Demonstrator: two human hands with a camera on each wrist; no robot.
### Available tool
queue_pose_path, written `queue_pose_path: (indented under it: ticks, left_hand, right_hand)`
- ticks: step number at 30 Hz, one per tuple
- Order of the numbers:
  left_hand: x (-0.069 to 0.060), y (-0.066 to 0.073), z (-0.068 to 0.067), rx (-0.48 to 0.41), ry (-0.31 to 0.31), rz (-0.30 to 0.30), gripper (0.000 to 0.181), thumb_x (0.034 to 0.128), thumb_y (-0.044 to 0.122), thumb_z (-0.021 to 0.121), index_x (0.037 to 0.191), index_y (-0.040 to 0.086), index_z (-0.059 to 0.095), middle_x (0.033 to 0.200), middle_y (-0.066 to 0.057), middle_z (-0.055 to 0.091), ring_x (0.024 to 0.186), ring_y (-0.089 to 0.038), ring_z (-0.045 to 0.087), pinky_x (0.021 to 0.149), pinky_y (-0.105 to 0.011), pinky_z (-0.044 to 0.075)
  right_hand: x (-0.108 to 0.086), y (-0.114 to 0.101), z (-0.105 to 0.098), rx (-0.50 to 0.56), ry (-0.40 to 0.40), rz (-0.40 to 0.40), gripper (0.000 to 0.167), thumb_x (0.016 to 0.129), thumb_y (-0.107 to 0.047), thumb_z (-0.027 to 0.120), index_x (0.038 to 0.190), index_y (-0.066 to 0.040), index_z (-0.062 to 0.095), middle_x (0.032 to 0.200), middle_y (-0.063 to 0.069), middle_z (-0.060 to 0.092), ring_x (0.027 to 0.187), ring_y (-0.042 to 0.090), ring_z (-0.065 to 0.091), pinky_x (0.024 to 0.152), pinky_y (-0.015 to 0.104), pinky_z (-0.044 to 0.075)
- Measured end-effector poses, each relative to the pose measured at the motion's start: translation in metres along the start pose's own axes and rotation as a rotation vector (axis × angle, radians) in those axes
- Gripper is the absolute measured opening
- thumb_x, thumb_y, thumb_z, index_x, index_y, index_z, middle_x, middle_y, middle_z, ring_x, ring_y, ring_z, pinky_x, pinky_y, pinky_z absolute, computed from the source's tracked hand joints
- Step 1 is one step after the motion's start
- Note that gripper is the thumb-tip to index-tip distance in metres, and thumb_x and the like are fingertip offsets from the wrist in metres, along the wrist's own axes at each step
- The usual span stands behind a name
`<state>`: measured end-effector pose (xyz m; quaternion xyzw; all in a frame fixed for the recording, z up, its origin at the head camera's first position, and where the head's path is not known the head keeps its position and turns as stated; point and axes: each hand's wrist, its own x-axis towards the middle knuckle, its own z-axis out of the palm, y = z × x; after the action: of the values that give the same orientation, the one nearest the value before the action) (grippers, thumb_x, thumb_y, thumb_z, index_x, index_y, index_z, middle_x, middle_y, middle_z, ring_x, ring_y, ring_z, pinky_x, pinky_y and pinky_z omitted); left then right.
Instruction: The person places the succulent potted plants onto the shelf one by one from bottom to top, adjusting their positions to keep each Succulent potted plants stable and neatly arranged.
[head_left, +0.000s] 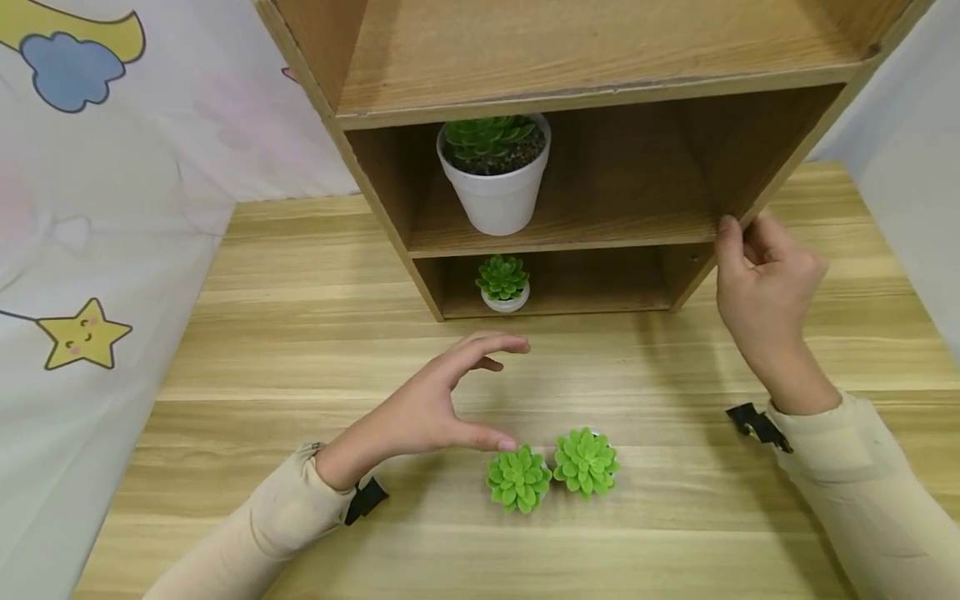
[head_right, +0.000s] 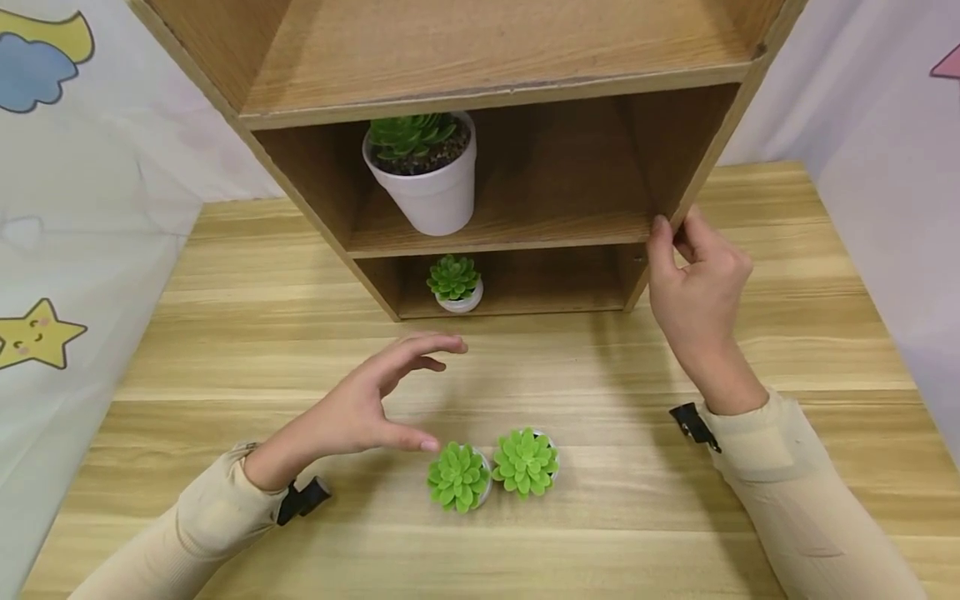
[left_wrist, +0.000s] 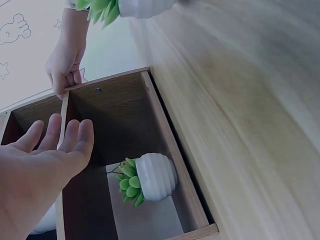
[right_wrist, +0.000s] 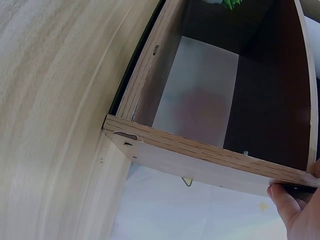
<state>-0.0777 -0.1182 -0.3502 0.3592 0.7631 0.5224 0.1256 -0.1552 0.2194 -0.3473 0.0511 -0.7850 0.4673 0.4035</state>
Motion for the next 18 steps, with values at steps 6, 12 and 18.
queue_pose_path:
  ticks: [6, 12, 18]
  left_hand:
    - [-0.004, -0.005, 0.001, -0.003, -0.042, 0.013, 0.092, 0.0689, 0.022, 0.092, 0.146, 0.013, 0.043, 0.143, 0.003, 0.045, 0.130, -0.018, 0.043, 0.104, -0.036, 0.039]
    - [-0.006, -0.006, 0.002, -0.014, -0.107, -0.010, 0.094, 0.0694, 0.026, 0.092, 0.148, 0.016, 0.041, 0.145, 0.002, 0.044, 0.131, -0.017, 0.041, 0.105, -0.036, 0.038]
    - [-0.009, -0.009, 0.003, -0.029, -0.144, -0.012, 0.094, 0.0688, 0.027, 0.092, 0.147, 0.016, 0.041, 0.144, 0.002, 0.044, 0.132, -0.018, 0.041, 0.105, -0.036, 0.037]
  right_hand:
    - [0.000, -0.010, -0.001, -0.002, -0.001, 0.005, 0.020, 0.093, 0.000, 0.056, 0.093, 0.013, 0.071, 0.082, 0.021, 0.069, 0.073, -0.006, 0.063, 0.062, 0.008, 0.045]
    - [-0.001, 0.000, -0.001, 0.002, 0.000, 0.018, 0.019, 0.093, -0.002, 0.057, 0.095, 0.009, 0.073, 0.084, 0.017, 0.070, 0.074, -0.003, 0.065, 0.061, 0.009, 0.045]
    - [-0.001, 0.004, -0.002, 0.010, -0.003, -0.002, 0.020, 0.094, -0.005, 0.058, 0.097, 0.003, 0.076, 0.083, 0.011, 0.071, 0.072, 0.000, 0.066, 0.059, 0.010, 0.045]
